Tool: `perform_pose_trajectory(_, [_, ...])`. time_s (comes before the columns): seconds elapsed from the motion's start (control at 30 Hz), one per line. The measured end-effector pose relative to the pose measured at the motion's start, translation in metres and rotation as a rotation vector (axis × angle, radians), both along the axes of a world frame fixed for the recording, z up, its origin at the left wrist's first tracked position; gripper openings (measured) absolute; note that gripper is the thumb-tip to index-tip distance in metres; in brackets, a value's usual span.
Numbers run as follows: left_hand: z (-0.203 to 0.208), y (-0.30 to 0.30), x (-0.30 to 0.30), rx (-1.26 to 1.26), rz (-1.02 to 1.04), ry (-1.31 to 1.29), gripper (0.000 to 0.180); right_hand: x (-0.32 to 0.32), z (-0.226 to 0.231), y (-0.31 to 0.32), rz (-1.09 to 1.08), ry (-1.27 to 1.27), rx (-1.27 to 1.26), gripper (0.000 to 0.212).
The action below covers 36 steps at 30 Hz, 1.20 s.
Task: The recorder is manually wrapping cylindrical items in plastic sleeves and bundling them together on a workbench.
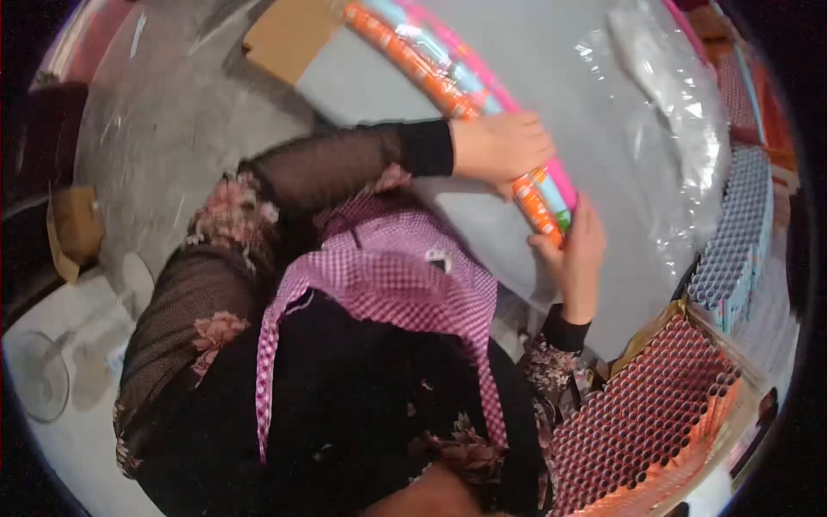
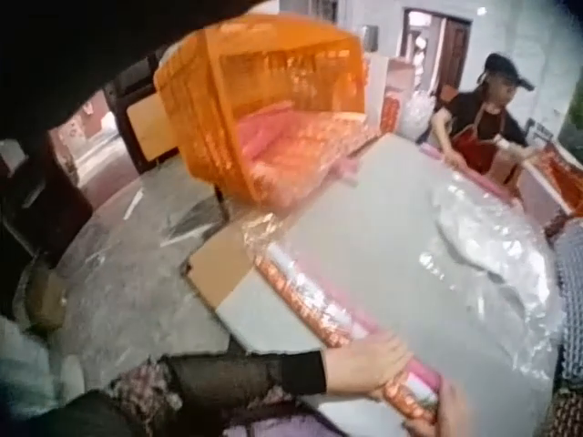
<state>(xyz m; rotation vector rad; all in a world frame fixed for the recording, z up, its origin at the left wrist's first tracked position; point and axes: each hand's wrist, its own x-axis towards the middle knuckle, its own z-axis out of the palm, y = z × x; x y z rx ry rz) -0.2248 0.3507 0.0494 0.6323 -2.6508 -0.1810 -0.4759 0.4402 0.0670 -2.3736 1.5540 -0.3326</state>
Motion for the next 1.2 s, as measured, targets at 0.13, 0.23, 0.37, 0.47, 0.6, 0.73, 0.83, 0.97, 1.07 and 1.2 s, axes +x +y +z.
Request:
perform_pose_trajectory(0.13, [-0.011, -0.023, -0.008, 0.016, -0.122, 0.008, 0.084, -0.018, -0.008, 0.010, -0.064, 0.058, -0.058, 0.085])
perform_pose_trajectory(0.23, [-0.003, -0.048, 0.009, -0.225, -0.107, 0.220, 0.069, -0.028, -0.016, 0.007, -0.081, 0.043, -0.015, 0.082])
perform_pose_trajectory(0.37, [0.033, -0.070, 0.080, 0.013, 0.051, 0.270, 0.067, -0.034, -0.021, 0.016, -0.107, 0.034, -0.062, 0.080])
perform_pose_trajectory(0.47, [0.147, -0.001, 0.175, 0.485, 0.310, -0.099, 0.046, -0.032, -0.022, 0.008, -0.017, -0.002, -0.064, 0.081])
perform_pose_trajectory(0.6, [0.136, 0.052, 0.259, 0.477, 0.560, -0.066, 0.047, -0.050, -0.030, 0.012, -0.017, -0.012, -0.022, 0.084])
perform_pose_trajectory(0.73, [0.114, 0.149, 0.315, 0.479, 0.855, 0.099, 0.045, -0.042, -0.031, 0.013, -0.057, -0.004, -0.020, 0.087])
perform_pose_trajectory(0.83, [0.063, 0.233, 0.350, 0.629, 1.187, 0.129, 0.043, -0.036, -0.025, 0.013, -0.156, -0.094, 0.074, 0.089])
perform_pose_trajectory(0.97, [0.025, 0.282, 0.360, 0.883, 1.330, -0.084, 0.041, -0.045, -0.028, 0.022, -0.037, 0.012, 0.000, 0.088])
perform_pose_trajectory(1.07, [0.007, 0.299, 0.366, 0.826, 1.376, -0.103, 0.039, -0.043, -0.026, 0.020, -0.107, 0.041, 0.010, 0.089])
perform_pose_trajectory(1.2, [0.003, 0.275, 0.373, 0.672, 1.480, -0.011, 0.038, -0.049, -0.033, 0.014, -0.036, -0.001, 0.000, 0.084])
